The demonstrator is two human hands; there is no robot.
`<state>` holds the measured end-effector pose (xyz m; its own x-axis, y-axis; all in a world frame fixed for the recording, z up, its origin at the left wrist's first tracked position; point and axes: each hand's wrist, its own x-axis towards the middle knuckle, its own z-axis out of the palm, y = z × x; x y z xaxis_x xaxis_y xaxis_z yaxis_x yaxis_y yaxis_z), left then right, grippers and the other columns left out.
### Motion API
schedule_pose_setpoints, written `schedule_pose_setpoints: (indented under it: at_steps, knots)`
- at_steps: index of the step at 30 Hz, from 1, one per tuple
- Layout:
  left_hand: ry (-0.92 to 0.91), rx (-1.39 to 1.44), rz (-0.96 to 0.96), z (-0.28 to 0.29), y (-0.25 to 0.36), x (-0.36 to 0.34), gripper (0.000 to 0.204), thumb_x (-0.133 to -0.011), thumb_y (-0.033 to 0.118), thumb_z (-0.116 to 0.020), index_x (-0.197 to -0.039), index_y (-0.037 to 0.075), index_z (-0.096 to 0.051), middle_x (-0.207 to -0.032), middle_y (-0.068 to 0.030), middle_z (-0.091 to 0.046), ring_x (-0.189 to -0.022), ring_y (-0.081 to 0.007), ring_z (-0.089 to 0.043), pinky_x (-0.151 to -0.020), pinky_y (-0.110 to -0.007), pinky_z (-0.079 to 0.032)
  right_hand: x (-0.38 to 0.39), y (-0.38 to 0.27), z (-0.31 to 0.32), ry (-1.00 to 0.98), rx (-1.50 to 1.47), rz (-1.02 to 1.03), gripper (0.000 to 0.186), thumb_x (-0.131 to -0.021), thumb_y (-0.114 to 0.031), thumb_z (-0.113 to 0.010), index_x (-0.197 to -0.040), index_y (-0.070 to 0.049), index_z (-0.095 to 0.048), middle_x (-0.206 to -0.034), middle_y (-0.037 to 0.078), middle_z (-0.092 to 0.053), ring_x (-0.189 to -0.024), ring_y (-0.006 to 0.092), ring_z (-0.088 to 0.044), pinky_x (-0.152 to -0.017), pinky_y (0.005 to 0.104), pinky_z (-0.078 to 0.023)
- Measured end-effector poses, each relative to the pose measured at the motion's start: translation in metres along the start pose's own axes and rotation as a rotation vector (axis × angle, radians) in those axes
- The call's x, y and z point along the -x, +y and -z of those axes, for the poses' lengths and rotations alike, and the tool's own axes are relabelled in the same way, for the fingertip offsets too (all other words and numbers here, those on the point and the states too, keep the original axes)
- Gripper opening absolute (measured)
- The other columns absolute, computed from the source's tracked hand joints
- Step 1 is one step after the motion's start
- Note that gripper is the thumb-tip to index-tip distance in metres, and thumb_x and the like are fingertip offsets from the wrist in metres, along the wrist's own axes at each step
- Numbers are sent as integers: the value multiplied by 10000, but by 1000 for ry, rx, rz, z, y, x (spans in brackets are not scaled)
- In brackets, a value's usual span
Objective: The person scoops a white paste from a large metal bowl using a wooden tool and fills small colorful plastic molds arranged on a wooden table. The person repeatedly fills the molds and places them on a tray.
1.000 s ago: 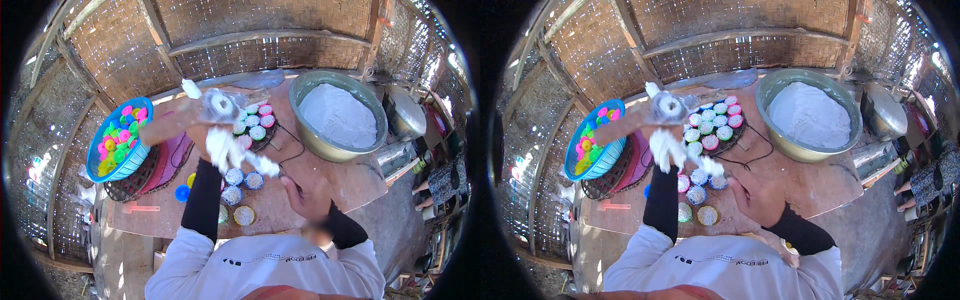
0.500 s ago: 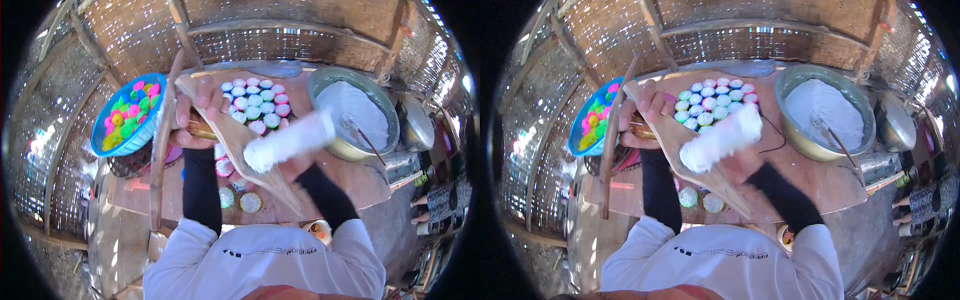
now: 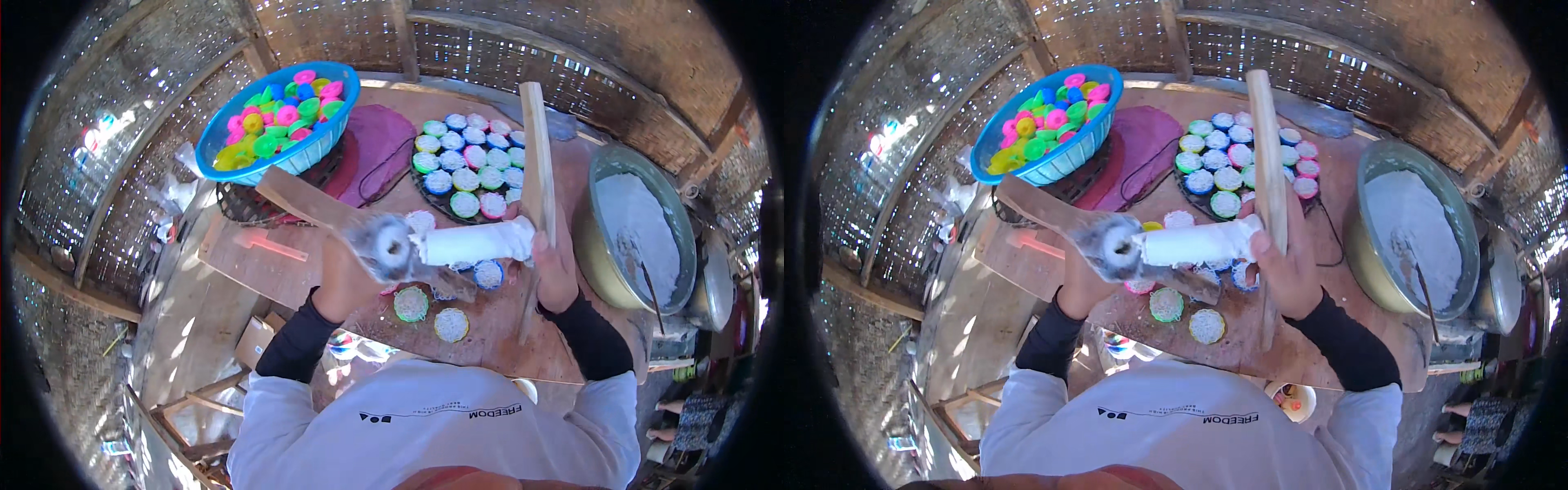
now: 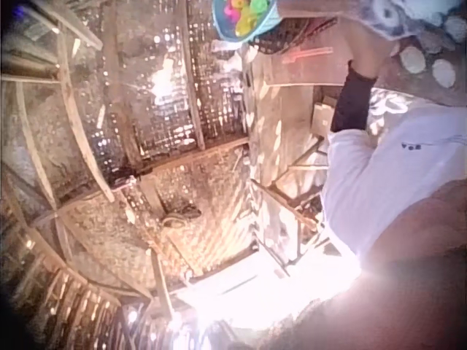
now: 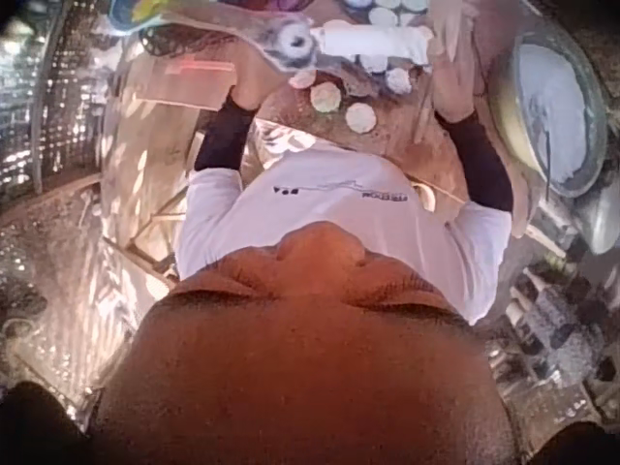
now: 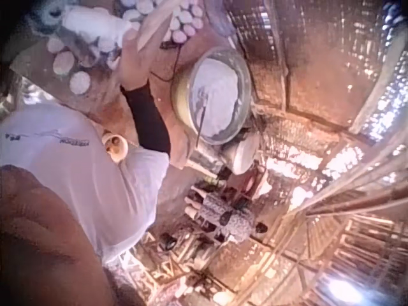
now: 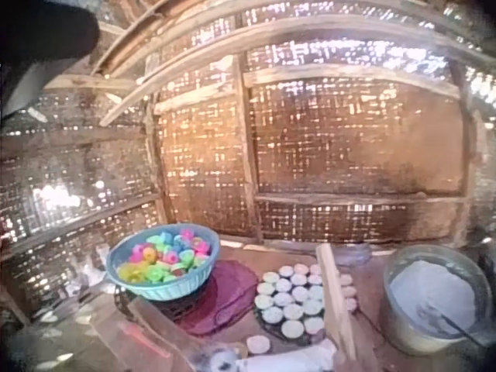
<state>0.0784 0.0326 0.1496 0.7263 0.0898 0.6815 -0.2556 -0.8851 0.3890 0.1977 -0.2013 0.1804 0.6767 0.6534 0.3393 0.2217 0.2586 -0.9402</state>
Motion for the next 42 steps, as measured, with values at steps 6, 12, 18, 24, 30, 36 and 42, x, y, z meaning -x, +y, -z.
schedule_pose_setpoints:
  at_steps: [6, 12, 18, 24, 30, 36, 42]
  knots:
    - [-126, -190, 62, 20, 21, 2, 327, -598, 302, -711, -862, 116, -657, -731, -77, -613, -621, -290, -584, -570, -400, -455, -15, -21, -13, -209, 384, 249, 847, -761, -303, -594, -1358, 65, -119, -1147, 162, -415, -1004, 209, -463, -862, 326, -380]
    - [-186, -82, 67, 10, 26, 5, 310, -581, 299, -695, -824, 112, -654, -703, -94, -609, -618, -281, -592, -548, -393, -457, -13, -30, -22, -311, 449, 212, 862, -742, -279, -612, -1337, 103, -120, -1208, 269, -406, -1089, 336, -469, -910, 373, -379]
    - [-241, 40, 280, -38, 39, 41, 382, -560, 344, -713, -833, 89, -635, -695, -114, -605, -623, -305, -594, -556, -399, -460, 9, 2, -40, -388, 734, 303, 850, -730, -239, -663, -1301, 143, -163, -1214, 323, -385, -1117, 420, -441, -965, 411, -339]
    - [19, 343, 284, -59, -3, 43, 455, -561, 323, -743, -909, 60, -611, -772, -145, -617, -685, -330, -604, -606, -407, -474, -17, 30, -49, -339, 210, -12, 870, -729, -360, -696, -1329, 62, -226, -1229, 233, -430, -1142, 317, -446, -997, 379, -318]
    - [-345, 529, 19, -5, -86, -32, 744, -657, 358, -736, -1235, 31, -400, -1220, -150, -474, -1097, -296, -480, -928, -386, -377, -93, 27, 0, -781, -102, -849, 697, -829, -502, -508, -1267, 22, -372, -1141, 112, -516, -1060, 185, -486, -920, 288, -364]
    - [253, 2142, -154, -4, -137, -71, 888, -743, 728, -404, -1363, 112, -250, -1308, -43, -407, -1171, -252, -433, -961, -448, -364, -143, 53, 5, -958, 101, -833, 694, -842, -583, -426, -1185, 20, -455, -1085, 97, -536, -980, 158, -509, -869, 274, -386]
    - [241, 2143, -152, -44, -158, -58, 622, -789, 610, -463, -1167, 119, -415, -1033, -23, -481, -1052, -266, -459, -876, -441, -399, -166, 79, 6, -1009, 65, -943, 719, -855, -611, -371, -1207, 12, -443, -1099, 97, -539, -975, 157, -521, -860, 281, -405]
